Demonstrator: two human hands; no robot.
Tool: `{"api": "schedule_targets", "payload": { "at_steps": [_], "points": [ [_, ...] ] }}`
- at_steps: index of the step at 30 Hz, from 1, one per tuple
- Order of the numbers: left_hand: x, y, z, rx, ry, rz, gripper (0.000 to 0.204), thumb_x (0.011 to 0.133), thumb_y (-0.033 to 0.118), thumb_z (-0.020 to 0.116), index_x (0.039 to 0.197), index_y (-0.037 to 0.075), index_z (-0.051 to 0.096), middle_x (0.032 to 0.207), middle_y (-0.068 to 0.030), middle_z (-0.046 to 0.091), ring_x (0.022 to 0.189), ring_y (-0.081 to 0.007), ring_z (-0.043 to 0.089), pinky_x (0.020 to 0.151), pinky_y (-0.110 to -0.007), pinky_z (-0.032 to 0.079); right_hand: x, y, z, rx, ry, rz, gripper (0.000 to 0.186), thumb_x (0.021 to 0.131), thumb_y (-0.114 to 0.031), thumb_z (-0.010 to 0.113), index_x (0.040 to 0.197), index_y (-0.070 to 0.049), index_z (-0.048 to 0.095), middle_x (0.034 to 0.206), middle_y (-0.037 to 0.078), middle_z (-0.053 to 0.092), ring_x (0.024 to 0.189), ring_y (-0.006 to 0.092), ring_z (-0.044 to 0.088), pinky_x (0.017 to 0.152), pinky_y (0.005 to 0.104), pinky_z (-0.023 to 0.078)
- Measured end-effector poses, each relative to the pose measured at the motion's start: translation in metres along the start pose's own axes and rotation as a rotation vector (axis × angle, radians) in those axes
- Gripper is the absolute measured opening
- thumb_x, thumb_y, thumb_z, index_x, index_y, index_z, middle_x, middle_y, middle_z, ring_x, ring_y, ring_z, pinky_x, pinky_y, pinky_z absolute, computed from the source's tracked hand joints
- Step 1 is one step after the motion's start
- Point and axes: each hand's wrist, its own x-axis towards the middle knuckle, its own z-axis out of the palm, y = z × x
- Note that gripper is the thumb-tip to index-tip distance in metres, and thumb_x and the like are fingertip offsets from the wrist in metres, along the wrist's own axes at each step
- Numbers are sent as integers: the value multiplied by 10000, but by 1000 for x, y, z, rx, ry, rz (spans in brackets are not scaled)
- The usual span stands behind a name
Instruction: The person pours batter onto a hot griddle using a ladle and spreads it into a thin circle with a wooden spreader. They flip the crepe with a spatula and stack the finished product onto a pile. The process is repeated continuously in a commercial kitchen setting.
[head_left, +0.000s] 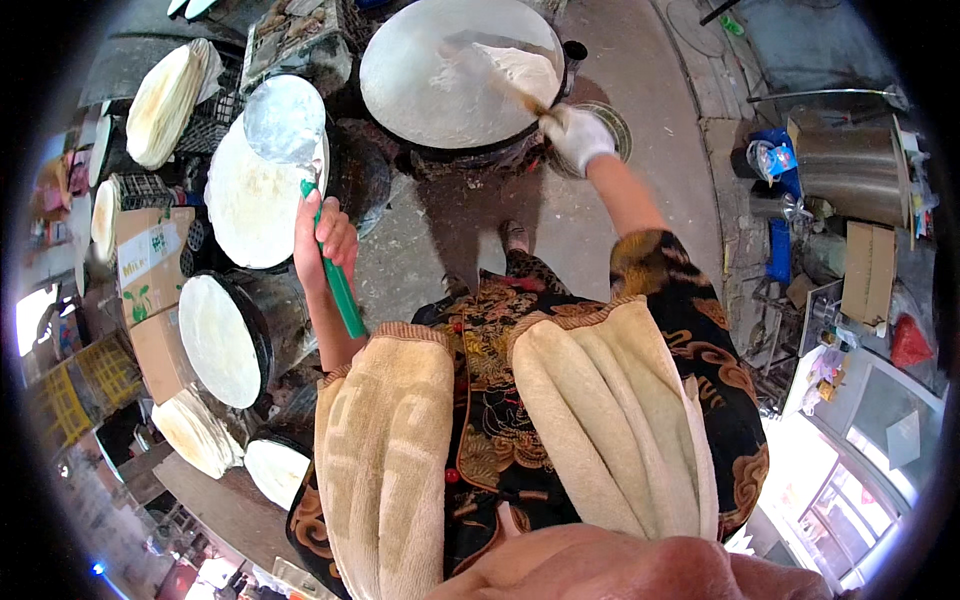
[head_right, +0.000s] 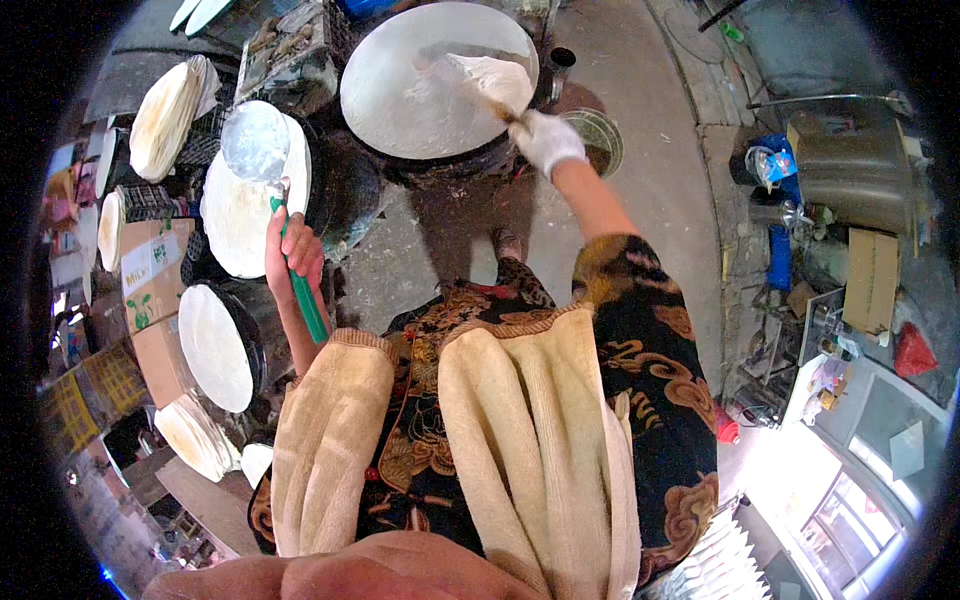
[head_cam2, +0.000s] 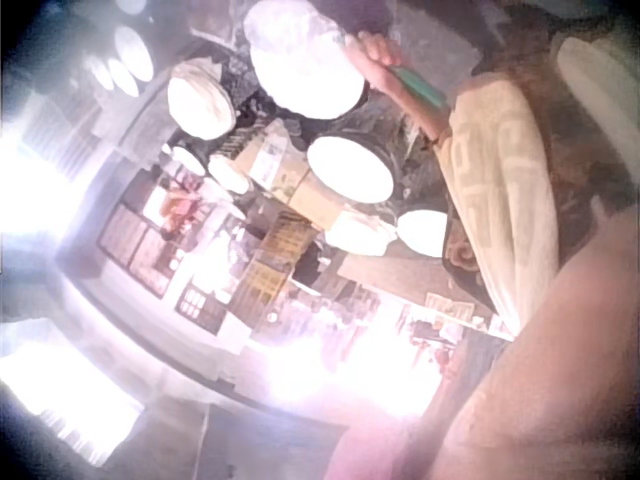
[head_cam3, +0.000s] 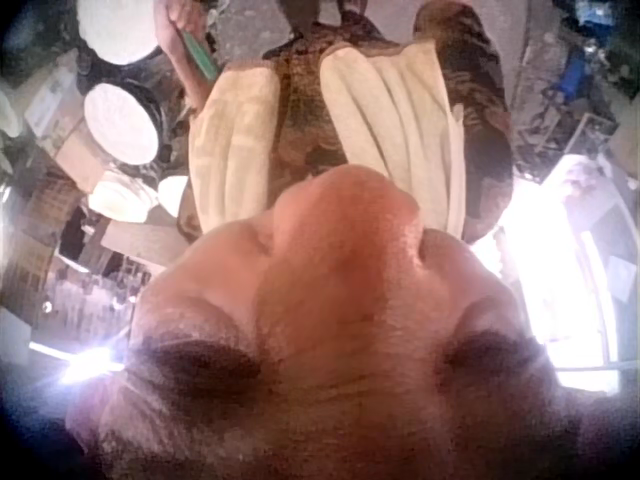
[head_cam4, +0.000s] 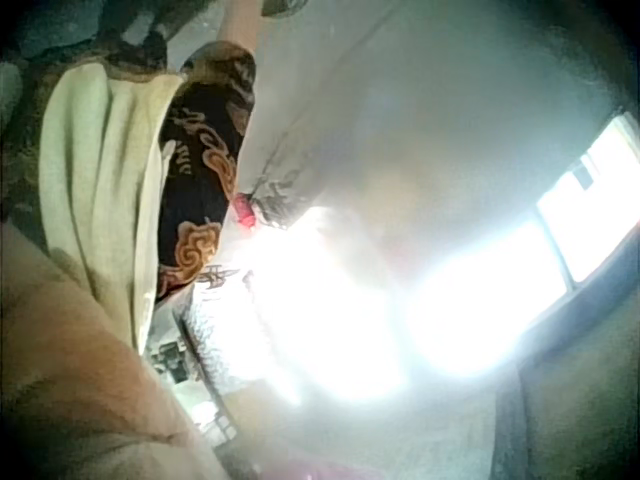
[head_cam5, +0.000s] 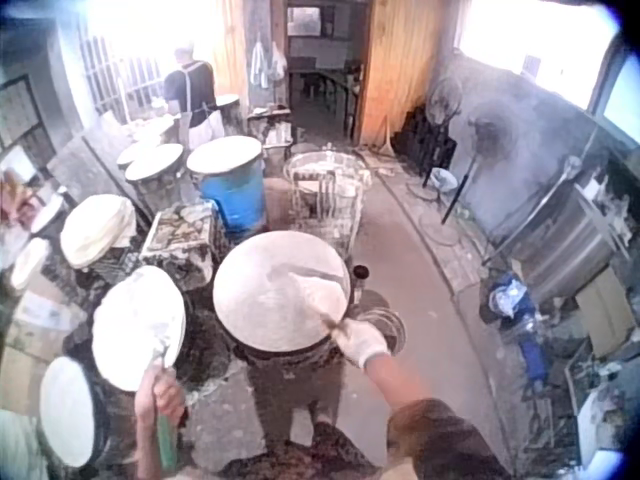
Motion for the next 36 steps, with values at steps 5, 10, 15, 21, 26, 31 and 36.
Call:
{"api": "schedule_targets", "payload": {
  "at_steps": [5, 10, 15, 21, 26, 31, 36],
  "points": [
    [-5, 1, 26, 74, 215, 105, 328, 1012, 169, 344, 1320, 65, 389, 517, 37, 378, 332, -40, 321, 263, -175, 306, -36, 37, 11, -107, -57, 206, 414, 904, -406, 437, 1147, -96, 565, 1029, 229, 627, 976, 385, 598, 858, 461, 464],
    [13, -9, 23, 37, 183, 29, 166, 1001, 177, 394, 857, 103, 431, 523, 45, 374, 338, -42, 330, 278, -182, 299, 38, 41, -16, -82, 123, 72, 397, 902, -382, 473, 1155, -97, 585, 1018, 228, 630, 964, 378, 599, 855, 455, 462],
    [11, -10, 13, 46, 144, 14, 103, 999, 156, 393, 963, 88, 462, 520, 43, 363, 340, -42, 335, 273, -173, 301, -28, 56, 14, -35, 113, -76, 399, 900, -390, 479, 1190, -137, 584, 1143, 225, 554, 1056, 385, 551, 893, 447, 445],
    [18, -16, 38, 115, 229, 44, 104, 998, 170, 398, 980, 88, 460, 513, 47, 360, 334, -42, 325, 267, -179, 291, 16, 83, 7, -30, 224, 269, 410, 892, -397, 475, 1216, -161, 562, 1157, 216, 551, 1060, 369, 554, 905, 452, 445],
    [22, -23, 26, 98, 118, -44, 109, 995, 185, 411, 969, 93, 463, 520, 51, 357, 346, -37, 326, 281, -184, 294, 58, 2, -21, 15, 151, 162, 491, 863, -401, 508, 1302, -183, 488, 1124, 233, 591, 1075, 384, 547, 907, 451, 442],
    [18, -28, 27, 159, 193, -56, 96, 988, 188, 432, 980, 101, 471, 536, 54, 351, 357, -38, 323, 294, -183, 297, 10, 4, 46, 791, 327, 271, 550, 875, -396, 541, 1325, -87, 477, 944, 135, 628, 798, 252, 616, 701, 368, 496],
    [21, -41, 6, 88, 278, -221, 67, 981, 168, 439, 975, 108, 468, 543, 47, 379, 359, -47, 345, 289, -189, 298, 18, -54, 42, 1357, -62, 428, 335, 892, -347, 567, 1002, -32, 600, 744, 41, 565, 550, 146, 521, 437, 303, 424]
  ]
}}
